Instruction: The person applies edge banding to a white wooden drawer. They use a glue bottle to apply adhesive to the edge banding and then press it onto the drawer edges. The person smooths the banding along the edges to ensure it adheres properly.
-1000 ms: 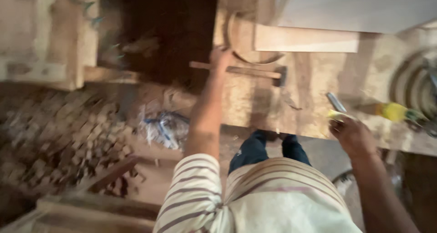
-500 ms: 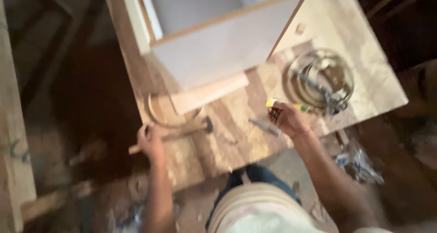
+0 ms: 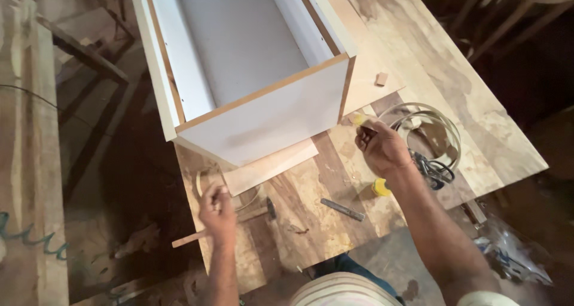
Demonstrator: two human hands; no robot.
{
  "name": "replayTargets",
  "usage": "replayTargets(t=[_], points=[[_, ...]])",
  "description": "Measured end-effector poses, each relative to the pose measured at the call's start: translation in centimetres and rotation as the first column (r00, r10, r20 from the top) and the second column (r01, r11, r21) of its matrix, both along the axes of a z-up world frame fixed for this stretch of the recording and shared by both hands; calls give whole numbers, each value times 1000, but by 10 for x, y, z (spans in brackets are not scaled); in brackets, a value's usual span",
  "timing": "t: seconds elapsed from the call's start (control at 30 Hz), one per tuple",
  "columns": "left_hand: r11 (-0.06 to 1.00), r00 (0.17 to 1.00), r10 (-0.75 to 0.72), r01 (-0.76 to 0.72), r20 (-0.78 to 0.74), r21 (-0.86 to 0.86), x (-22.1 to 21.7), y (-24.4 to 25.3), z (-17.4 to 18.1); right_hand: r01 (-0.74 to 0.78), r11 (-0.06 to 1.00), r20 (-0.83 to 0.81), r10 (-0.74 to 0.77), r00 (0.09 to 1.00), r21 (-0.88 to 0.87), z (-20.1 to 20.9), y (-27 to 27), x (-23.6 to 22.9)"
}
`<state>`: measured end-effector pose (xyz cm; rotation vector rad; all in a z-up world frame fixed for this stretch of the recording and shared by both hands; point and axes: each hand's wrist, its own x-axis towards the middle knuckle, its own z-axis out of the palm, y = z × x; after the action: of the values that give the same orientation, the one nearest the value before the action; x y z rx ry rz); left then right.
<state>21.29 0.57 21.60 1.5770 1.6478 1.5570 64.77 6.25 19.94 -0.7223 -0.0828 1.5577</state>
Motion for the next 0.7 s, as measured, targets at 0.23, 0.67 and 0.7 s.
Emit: replayTargets(t=[0.23,0.67,0.7], points=[[999,986,-43,48,-164,25,36,1,23,22,998,90,-28,996,67,11,20,14],[872,850,-135,346,-510,346,91,124,133,48,995,150,-61,987,83,43,15,23],[861,849,-131,353,-512,365,102,137,139,29,993,138,-44,989,112,45,11,24]])
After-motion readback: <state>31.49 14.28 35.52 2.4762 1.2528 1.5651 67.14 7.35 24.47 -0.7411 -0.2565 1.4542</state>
